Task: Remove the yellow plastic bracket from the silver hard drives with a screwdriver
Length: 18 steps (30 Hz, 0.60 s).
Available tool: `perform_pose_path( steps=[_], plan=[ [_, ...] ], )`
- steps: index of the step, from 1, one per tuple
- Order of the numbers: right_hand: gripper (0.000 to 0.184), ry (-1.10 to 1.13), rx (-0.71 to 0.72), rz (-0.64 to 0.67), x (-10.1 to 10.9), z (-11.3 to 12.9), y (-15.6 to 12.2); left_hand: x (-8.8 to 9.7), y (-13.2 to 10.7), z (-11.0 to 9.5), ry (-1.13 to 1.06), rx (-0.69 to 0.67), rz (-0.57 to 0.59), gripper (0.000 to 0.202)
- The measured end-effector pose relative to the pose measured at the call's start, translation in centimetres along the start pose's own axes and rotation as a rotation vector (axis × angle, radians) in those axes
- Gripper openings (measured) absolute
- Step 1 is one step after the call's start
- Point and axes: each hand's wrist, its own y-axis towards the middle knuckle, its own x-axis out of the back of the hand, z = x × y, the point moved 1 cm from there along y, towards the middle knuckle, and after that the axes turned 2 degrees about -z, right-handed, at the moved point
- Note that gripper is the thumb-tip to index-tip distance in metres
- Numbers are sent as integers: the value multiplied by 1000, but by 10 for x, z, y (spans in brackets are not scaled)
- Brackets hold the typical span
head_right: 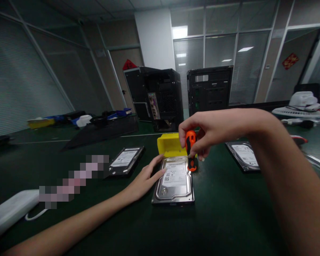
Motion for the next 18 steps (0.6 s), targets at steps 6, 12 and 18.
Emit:
perform_pose_path(
  steps=[6,12,18],
  plan=[
    [32,-12,-32,0,-2,6,-2,-1,-1,1,-4,11,-2,58],
    [29,-30,-69,-16,-1,6,-3,0,-1,1,-11,20,5,58],
    [35,-89,-145,-17,-3,4,2,0,-1,-1,-6,15,5,58]
  ],
)
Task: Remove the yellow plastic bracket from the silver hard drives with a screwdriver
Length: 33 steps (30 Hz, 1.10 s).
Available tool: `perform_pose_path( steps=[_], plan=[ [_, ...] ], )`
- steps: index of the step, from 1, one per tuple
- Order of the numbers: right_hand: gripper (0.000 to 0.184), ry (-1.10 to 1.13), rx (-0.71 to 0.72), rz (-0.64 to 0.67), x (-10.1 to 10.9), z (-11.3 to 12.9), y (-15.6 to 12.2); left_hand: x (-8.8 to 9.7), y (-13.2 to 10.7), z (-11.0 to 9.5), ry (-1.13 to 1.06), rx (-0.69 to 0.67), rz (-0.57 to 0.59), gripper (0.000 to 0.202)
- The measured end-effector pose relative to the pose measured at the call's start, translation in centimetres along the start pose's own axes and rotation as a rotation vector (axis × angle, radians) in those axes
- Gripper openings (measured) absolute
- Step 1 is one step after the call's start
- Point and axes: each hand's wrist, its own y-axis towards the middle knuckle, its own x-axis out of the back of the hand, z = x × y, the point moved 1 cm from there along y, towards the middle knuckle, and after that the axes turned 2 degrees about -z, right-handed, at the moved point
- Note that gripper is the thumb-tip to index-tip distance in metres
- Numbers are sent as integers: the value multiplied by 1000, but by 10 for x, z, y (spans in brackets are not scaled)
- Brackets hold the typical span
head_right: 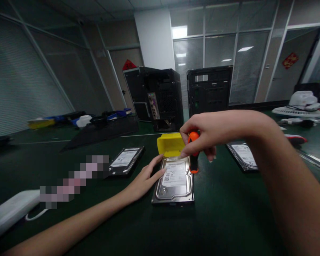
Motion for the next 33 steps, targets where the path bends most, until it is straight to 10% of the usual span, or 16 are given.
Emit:
perform_pose_path(
  steps=[10,20,33],
  plan=[
    [54,-26,-139,-149,-8,3,3,0,-1,-1,7,7,4,58],
    [56,7,-48,-18,-6,7,4,2,-1,-3,5,-14,5,56],
    [36,60,7,-47,-5,4,2,1,0,-3,8,-8,-4,57]
  ],
)
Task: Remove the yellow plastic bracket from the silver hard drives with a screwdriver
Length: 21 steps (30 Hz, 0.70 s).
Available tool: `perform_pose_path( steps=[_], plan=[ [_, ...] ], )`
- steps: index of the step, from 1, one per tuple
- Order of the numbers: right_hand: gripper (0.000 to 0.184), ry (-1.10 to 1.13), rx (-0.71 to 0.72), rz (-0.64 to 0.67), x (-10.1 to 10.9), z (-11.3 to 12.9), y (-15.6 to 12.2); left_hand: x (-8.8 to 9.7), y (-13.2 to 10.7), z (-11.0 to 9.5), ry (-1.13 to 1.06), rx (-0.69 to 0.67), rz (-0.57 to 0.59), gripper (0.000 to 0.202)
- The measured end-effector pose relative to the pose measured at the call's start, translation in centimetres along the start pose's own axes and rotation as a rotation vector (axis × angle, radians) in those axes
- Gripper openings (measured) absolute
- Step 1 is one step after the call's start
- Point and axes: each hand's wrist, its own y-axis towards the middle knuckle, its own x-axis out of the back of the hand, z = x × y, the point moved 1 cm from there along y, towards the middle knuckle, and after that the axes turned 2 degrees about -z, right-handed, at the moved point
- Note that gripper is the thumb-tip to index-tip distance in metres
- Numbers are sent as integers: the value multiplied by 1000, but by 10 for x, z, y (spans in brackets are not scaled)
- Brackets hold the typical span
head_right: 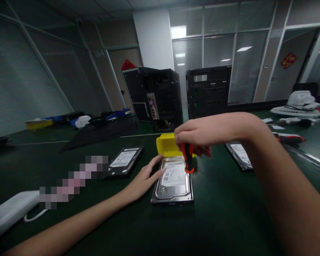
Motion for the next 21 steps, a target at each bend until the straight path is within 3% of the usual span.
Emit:
perform_pose_path(
  steps=[7,14,21],
  plan=[
    [46,-5,-12,68,2,-2,-1,0,0,2,-2,3,-1,57],
    [47,-77,4,-30,2,2,-3,0,0,2,-10,6,2,57],
    [49,-170,-16,-16,2,3,0,-1,0,2,0,7,-3,57]
  ],
)
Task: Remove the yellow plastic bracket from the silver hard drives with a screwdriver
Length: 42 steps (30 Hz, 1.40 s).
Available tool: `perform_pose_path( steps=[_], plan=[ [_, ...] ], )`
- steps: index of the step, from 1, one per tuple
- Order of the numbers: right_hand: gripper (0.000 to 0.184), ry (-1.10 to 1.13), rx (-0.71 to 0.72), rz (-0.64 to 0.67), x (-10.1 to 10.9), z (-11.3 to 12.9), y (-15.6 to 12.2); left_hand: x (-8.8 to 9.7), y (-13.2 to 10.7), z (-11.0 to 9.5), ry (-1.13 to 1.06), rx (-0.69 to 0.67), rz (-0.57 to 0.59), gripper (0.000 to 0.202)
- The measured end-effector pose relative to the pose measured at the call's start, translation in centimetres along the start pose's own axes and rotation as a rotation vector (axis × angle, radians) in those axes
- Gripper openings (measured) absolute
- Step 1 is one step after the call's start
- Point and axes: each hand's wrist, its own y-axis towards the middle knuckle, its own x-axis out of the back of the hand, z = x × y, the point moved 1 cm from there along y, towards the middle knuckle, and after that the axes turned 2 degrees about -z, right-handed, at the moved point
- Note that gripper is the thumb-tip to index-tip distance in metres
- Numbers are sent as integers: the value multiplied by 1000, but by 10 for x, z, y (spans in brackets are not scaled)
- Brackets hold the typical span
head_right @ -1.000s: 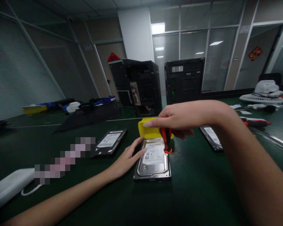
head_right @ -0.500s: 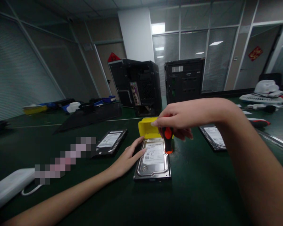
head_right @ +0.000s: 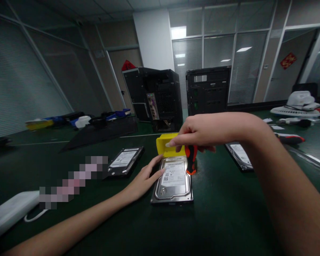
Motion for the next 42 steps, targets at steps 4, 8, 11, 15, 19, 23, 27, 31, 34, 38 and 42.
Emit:
perform_pose_path(
  steps=[4,8,11,15,19,23,27,31,34,38,42],
  plan=[
    [55,-26,-50,-50,-1,-2,2,1,0,-1,-4,1,7,58],
    [58,37,-108,-109,-5,0,2,1,0,-1,1,-6,4,57],
    [52,44,-64,-83,-6,3,1,0,0,-1,5,-12,7,56],
    [35,45,-7,-20,-3,2,0,0,0,-2,4,-13,0,56],
    [37,79,0,22,-1,-1,0,0,-1,-1,1,-7,2,56],
    [46,90,-39,19,-3,-1,0,1,-1,-1,-1,3,8,57],
    [47,82,-75,-64,-3,0,-1,2,-1,-3,-1,10,15,57],
    [32,68,-56,-30,-3,-1,-4,2,-1,-5,2,14,20,57],
    [26,64,-33,9,-3,-1,-5,2,-1,-4,8,22,18,58],
    [25,106,-16,26,-3,-1,-5,1,0,-1,3,0,13,57],
    [24,154,0,35,-3,-3,-3,0,0,1,-4,-15,7,56]
  ],
)
